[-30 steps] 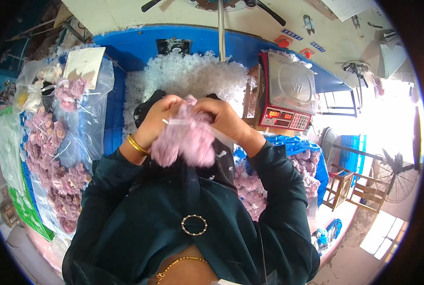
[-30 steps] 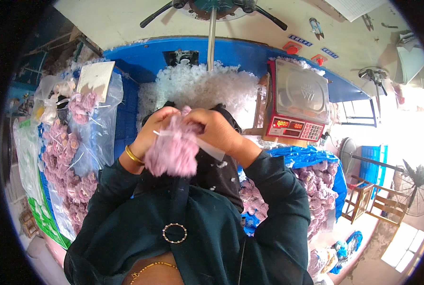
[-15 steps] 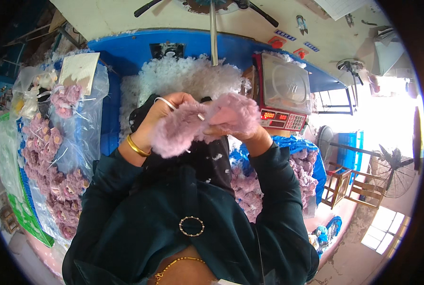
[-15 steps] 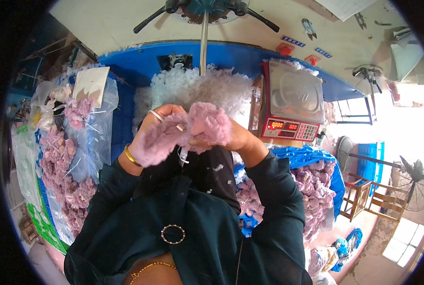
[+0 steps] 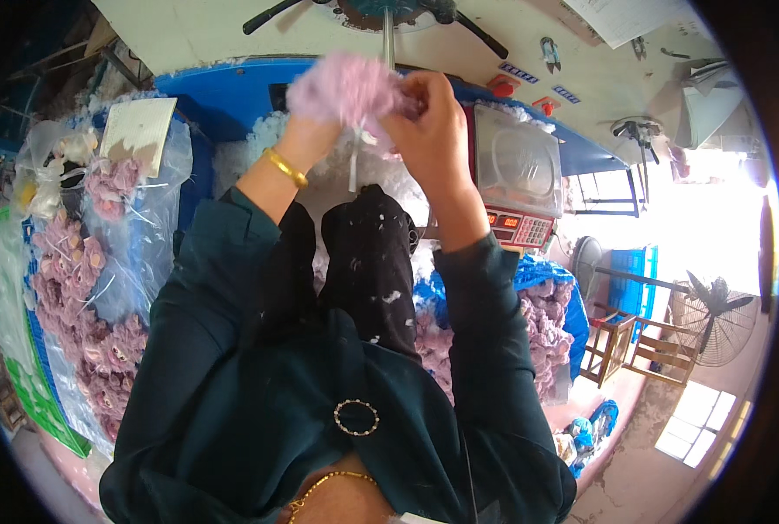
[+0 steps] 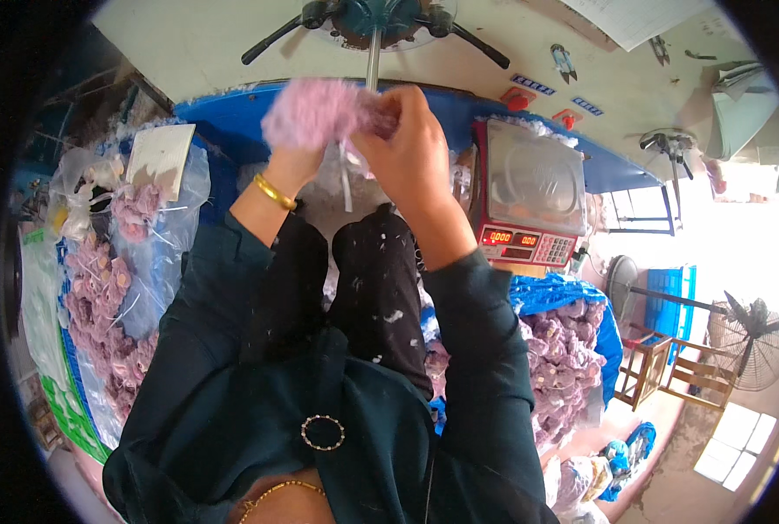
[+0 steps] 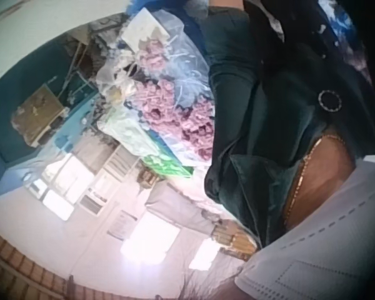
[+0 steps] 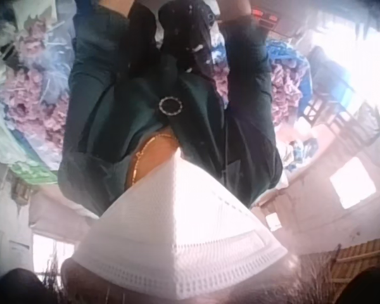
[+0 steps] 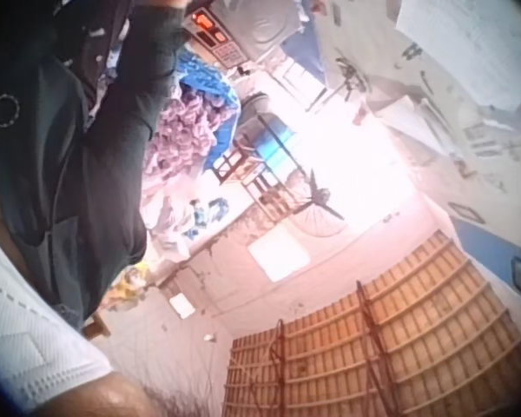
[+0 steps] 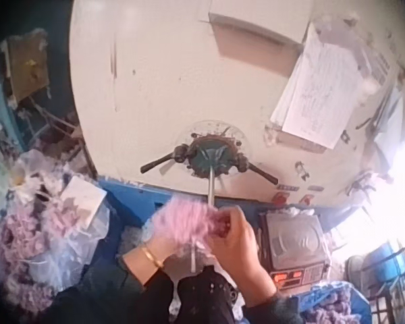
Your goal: The person repeatedly takes pink fluffy material, wraps it around a central rod on a machine, and then removes the formed fluffy bundle. They place the finished bundles into a plastic bag. The process is repeated multiple times throughout the clip.
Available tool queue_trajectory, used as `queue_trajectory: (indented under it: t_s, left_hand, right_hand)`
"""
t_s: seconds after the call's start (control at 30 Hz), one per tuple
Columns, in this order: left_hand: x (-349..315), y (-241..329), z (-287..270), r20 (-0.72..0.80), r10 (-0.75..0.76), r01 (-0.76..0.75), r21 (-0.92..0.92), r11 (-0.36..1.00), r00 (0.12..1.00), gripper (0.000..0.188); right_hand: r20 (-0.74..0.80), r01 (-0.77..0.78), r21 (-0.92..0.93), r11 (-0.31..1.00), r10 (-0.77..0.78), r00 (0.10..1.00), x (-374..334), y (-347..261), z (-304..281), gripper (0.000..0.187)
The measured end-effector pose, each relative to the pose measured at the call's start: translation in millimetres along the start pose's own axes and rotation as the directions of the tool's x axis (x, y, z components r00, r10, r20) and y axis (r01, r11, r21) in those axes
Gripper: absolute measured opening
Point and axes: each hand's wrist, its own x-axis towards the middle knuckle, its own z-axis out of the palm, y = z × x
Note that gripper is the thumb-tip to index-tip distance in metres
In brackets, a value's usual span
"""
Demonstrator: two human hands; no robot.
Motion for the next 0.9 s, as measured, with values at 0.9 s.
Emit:
queue_trajectory:
  t_s: [0.9]
  left_hand:
    - [-11.6,68.9,-22.2,-0.055,-0.113,0.110,-0.053,0.993,0.992,0.031]
  right_hand:
    - [-0.251,0.236,-0.094,0.967,-0.253,0.934,36.1,17.4,22.7,0.020]
